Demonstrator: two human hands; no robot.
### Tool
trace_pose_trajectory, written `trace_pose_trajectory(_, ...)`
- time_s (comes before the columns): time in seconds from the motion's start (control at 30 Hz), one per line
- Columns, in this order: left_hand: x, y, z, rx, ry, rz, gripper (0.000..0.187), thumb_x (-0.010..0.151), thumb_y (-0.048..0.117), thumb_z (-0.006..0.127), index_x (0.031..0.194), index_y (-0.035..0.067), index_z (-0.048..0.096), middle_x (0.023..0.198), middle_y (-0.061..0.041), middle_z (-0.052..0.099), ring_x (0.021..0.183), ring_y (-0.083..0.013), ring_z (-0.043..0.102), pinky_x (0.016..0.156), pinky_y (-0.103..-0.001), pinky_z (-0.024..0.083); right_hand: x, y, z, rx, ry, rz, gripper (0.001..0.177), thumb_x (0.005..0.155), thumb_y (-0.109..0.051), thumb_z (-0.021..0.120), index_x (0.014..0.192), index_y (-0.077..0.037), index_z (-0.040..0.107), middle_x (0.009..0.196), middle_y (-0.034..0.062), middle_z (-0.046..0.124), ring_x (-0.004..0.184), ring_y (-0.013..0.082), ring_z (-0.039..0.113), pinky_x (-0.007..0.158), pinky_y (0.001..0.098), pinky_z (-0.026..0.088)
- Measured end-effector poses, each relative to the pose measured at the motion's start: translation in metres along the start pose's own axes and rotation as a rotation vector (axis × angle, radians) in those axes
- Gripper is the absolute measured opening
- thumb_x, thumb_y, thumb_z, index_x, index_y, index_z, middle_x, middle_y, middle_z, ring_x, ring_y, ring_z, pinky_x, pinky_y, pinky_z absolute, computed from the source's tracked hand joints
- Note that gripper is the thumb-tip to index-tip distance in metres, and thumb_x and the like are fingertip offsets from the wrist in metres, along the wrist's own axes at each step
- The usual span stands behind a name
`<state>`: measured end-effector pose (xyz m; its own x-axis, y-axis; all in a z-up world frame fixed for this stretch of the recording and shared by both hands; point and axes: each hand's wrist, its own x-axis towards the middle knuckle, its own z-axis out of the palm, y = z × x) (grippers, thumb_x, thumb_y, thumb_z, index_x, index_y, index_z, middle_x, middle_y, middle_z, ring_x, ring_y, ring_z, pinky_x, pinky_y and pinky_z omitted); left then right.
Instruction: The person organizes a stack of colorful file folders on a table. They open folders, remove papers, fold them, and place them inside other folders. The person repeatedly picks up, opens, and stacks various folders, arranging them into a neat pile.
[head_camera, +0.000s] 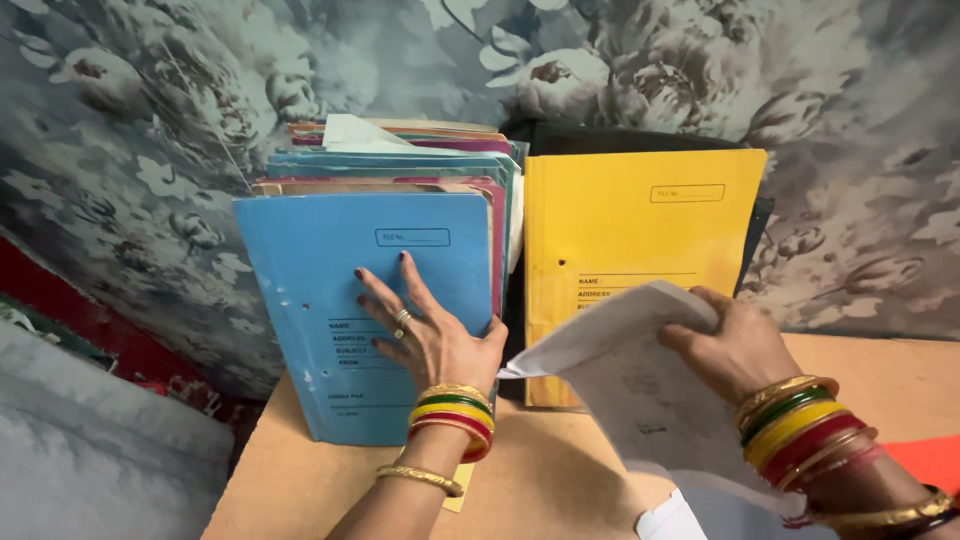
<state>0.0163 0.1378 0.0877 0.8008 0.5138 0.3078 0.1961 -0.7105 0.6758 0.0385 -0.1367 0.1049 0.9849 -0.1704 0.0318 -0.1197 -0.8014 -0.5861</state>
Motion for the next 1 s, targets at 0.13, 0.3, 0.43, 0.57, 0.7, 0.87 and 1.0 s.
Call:
trace_pose_trajectory(0.13,-0.005,-0.008,-0.016,-0.097,-0.056,0.062,0.136,0.06,0.026,0.094,0.157,0.015,-0.001,0.162,-0.026,-0.019,0.15,-0.0555,-0.005,0.111,-0.077,0.02,0.01,0.019,0.001,0.269,-0.035,0.249,0.049,0.076,-0.023,0.08,0.118,0.002,0.07,0.106,0.0212,0.077,0.097,0.0339,0.075,0.092,0.0442,0.057)
trace_pose_trajectory(0.3,-0.007,-0.026,-0.04,-0.203,-0.146,0.171,0.145,0.055,0.021,0.098,0.157,0.015,-0.006,0.16,-0.032,-0.021,0.151,-0.0549,-0.008,0.113,-0.073,0.02,0.011,0.021,0.017,0.695,-0.21,0.204,0.03,0.076,-0.017,0.073,0.097,0.003,0.081,0.101,0.016,0.081,0.09,0.0277,0.071,0.085,0.0379,0.057)
trace_pose_trajectory(0.43,-0.01,-0.04,-0.052,-0.346,-0.166,0.265,0.142,0.057,0.016,0.092,0.157,0.013,-0.008,0.158,-0.039,-0.025,0.15,-0.0564,-0.01,0.115,-0.061,0.03,0.009,0.003,0.049,0.801,-0.295,0.193,0.027,0.078,-0.018,0.071,0.096,0.001,0.08,0.099,0.0134,0.081,0.083,0.0268,0.074,0.082,0.0351,0.06)
trace_pose_trajectory(0.57,-0.015,-0.049,-0.062,-0.38,-0.126,0.322,0.143,0.059,0.015,0.091,0.158,0.01,-0.012,0.16,-0.039,-0.021,0.152,-0.0557,-0.009,0.119,-0.059,0.024,0.013,-0.026,0.083,0.875,-0.276,0.098,0.026,0.078,-0.013,0.076,0.101,0.0,0.078,0.097,0.0129,0.077,0.082,0.023,0.07,0.077,0.0389,0.058)
trace_pose_trajectory(0.7,-0.015,-0.057,-0.074,-0.375,-0.15,0.339,0.142,0.062,0.015,0.089,0.158,0.009,-0.016,0.16,-0.04,-0.02,0.153,-0.0552,-0.011,0.119,-0.058,0.023,0.017,-0.042,0.105,0.891,-0.187,0.087,0.027,0.079,-0.013,0.076,0.103,0.0,0.077,0.095,0.0108,0.078,0.083,0.0207,0.071,0.076,0.0366,0.057)
trace_pose_trajectory(0.87,-0.015,-0.061,-0.081,-0.396,-0.173,0.312,0.143,0.061,0.017,0.089,0.157,0.01,-0.017,0.161,-0.038,-0.022,0.153,-0.0531,-0.012,0.118,-0.058,0.024,0.005,-0.058,0.137,0.925,-0.074,-0.049,0.029,0.08,-0.014,0.076,0.105,0.001,0.075,0.095,0.0107,0.078,0.081,0.0189,0.071,0.074,0.0346,0.057)
trace_pose_trajectory(1.0,-0.015,-0.06,-0.078,-0.387,-0.147,0.35,0.143,0.064,0.019,0.09,0.157,0.007,-0.017,0.161,-0.039,-0.022,0.154,-0.0529,-0.015,0.121,-0.06,0.018,-0.009,-0.082,0.177,0.933,-0.004,-0.141,0.031,0.084,-0.019,0.077,0.106,0.002,0.074,0.094,0.0129,0.078,0.081,0.0195,0.071,0.073,0.0337,0.055)
